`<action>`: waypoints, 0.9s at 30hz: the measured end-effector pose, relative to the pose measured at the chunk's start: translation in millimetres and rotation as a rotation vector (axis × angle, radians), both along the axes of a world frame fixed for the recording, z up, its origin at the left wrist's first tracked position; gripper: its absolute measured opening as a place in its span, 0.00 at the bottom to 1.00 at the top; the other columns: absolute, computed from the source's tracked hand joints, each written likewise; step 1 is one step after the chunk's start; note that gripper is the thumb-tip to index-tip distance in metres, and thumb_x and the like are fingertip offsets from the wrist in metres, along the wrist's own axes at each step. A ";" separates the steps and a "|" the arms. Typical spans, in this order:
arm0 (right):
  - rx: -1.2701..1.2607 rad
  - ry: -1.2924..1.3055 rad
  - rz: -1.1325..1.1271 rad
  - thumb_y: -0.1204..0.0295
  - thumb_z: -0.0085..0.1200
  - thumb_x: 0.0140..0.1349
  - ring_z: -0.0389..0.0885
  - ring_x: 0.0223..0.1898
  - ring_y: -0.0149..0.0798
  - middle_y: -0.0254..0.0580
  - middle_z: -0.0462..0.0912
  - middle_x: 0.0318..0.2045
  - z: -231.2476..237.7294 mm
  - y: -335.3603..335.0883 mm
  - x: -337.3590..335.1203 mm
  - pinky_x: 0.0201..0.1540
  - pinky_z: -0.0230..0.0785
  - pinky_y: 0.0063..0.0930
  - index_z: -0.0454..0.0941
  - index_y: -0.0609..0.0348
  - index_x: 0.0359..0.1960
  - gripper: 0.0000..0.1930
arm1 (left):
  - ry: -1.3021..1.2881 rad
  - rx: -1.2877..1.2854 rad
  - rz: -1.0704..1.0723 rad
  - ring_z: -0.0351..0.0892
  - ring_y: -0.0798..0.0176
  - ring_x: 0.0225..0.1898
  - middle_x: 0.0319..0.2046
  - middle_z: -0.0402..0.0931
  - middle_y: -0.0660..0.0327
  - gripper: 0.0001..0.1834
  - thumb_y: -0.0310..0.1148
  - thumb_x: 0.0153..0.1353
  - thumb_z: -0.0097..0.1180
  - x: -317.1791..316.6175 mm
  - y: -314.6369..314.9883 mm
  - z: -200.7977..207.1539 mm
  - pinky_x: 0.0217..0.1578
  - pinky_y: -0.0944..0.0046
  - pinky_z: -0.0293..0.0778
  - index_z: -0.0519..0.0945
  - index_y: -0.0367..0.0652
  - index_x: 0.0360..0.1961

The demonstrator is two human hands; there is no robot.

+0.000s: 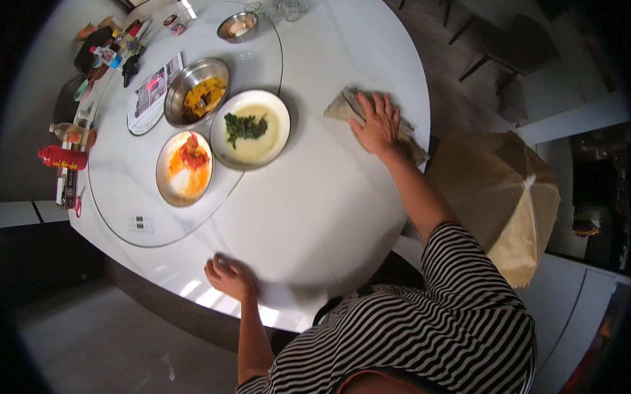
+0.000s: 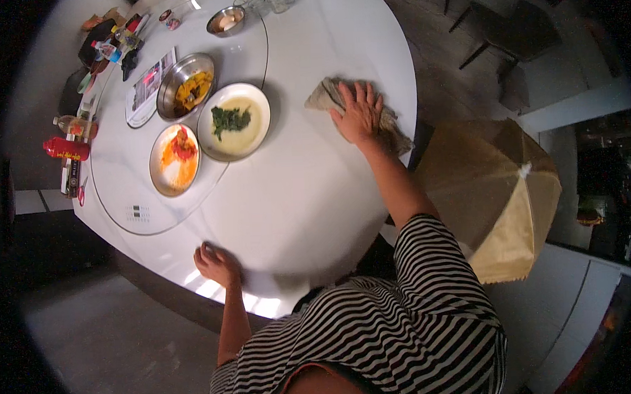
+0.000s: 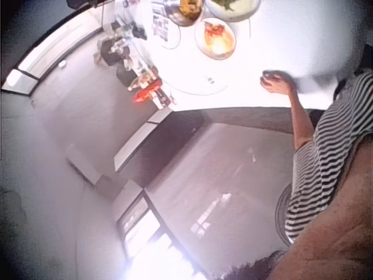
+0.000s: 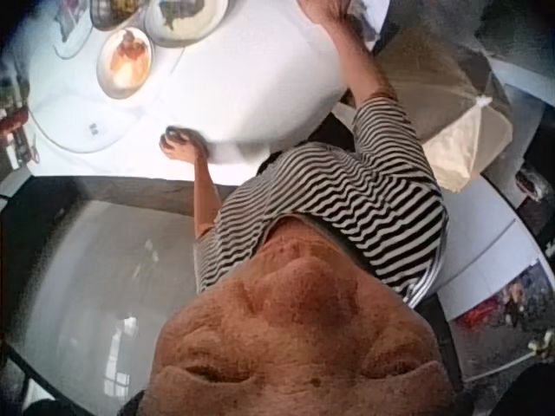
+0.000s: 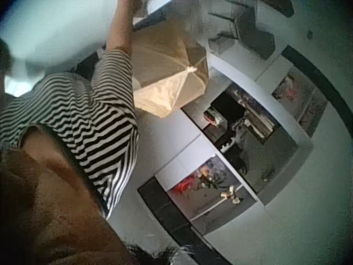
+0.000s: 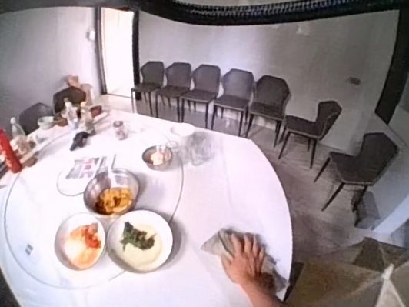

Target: The person wipes a white round dining table with a cloth, removes a food cover, and rearranges several plates and bowls. They continue wiping the table surface and then place the cover back over the dishes.

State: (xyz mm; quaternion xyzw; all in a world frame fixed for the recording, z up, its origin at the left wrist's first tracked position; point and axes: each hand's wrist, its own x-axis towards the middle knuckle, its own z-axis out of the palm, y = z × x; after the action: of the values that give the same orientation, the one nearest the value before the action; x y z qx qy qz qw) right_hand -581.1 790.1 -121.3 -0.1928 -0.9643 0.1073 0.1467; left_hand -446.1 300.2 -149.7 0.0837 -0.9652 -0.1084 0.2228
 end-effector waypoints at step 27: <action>0.067 0.019 -0.231 0.31 0.39 0.61 0.52 0.72 0.58 0.48 0.55 0.73 -26.5 329.8 -449.6 0.69 0.43 0.66 0.50 0.32 0.75 0.43 | -0.265 0.067 0.167 0.56 0.40 0.68 0.66 0.56 0.42 0.36 0.58 0.72 0.33 4.1 -12.0 -9.9 0.67 0.43 0.53 0.65 0.35 0.64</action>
State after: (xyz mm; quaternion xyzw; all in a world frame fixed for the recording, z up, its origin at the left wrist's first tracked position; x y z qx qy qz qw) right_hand -1030.7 1119.8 -147.7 -0.2966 -0.9372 0.0595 0.1736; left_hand -442.0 288.2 -159.6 0.1848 -0.9716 -0.1096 0.0988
